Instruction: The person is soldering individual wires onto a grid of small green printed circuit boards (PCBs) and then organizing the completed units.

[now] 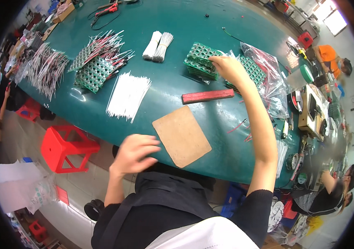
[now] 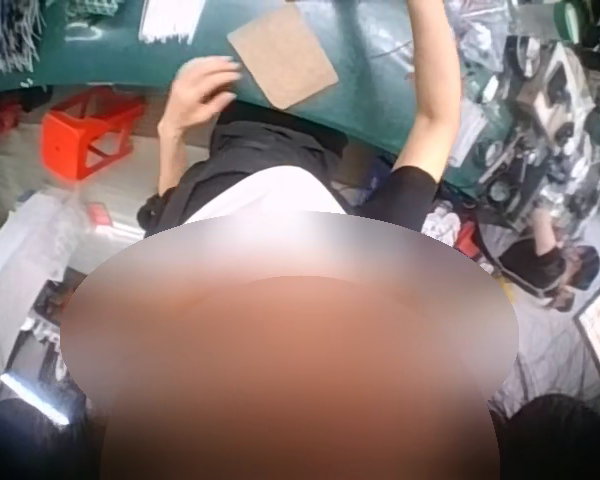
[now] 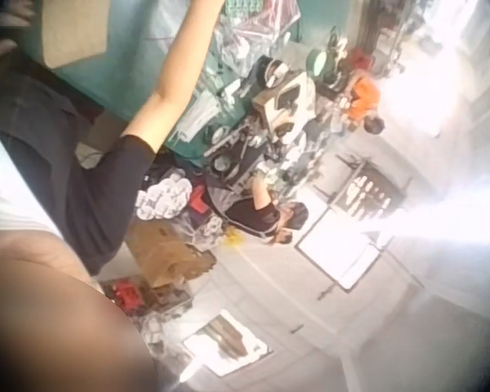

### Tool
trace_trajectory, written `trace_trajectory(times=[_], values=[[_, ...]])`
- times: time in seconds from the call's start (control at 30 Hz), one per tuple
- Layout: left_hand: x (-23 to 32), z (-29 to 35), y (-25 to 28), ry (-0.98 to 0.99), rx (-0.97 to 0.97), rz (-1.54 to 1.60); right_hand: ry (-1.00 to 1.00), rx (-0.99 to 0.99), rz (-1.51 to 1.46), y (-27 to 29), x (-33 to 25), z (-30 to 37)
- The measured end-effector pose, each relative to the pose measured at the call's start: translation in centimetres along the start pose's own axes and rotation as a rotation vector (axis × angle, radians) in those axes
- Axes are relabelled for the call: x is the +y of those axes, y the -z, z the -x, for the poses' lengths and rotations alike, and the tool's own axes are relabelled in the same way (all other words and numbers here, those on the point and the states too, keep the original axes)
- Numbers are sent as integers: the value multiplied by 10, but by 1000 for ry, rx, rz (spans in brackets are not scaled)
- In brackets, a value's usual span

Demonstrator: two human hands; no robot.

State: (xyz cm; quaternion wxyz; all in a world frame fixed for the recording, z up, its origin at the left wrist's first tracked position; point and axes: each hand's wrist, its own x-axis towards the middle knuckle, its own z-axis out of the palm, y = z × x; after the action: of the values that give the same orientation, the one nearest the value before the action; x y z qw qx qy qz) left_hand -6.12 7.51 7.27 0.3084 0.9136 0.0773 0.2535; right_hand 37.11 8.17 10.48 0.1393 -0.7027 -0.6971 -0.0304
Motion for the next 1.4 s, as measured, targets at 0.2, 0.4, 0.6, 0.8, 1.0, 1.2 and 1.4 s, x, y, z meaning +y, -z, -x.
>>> trace_trajectory(times=[0.2, 0.4, 0.6, 0.8, 1.0, 1.2, 1.4], values=[[-3, -49, -63, -255, -462, -148, 41, 92, 187, 4, -3, -2], [-5, -36, -69, -302, -517, -172, -24, 317, -104, 0, -3, 5], [-6, -27, -62, -489, -345, -287, -225, 314, -450, -6, -10, 7], [0, -56, -17, -681, -80, -228, -232, 416, -445, -9, -14, 5], [-3, -72, 21, -644, 95, -355, 79, 456, 80, -25, -12, 2], [-30, -109, 59, -536, 392, -658, 35, 232, 62, -25, -6, 2], [-129, -176, 75, -488, 501, -837, 187, 293, 262, -21, -1, -5]])
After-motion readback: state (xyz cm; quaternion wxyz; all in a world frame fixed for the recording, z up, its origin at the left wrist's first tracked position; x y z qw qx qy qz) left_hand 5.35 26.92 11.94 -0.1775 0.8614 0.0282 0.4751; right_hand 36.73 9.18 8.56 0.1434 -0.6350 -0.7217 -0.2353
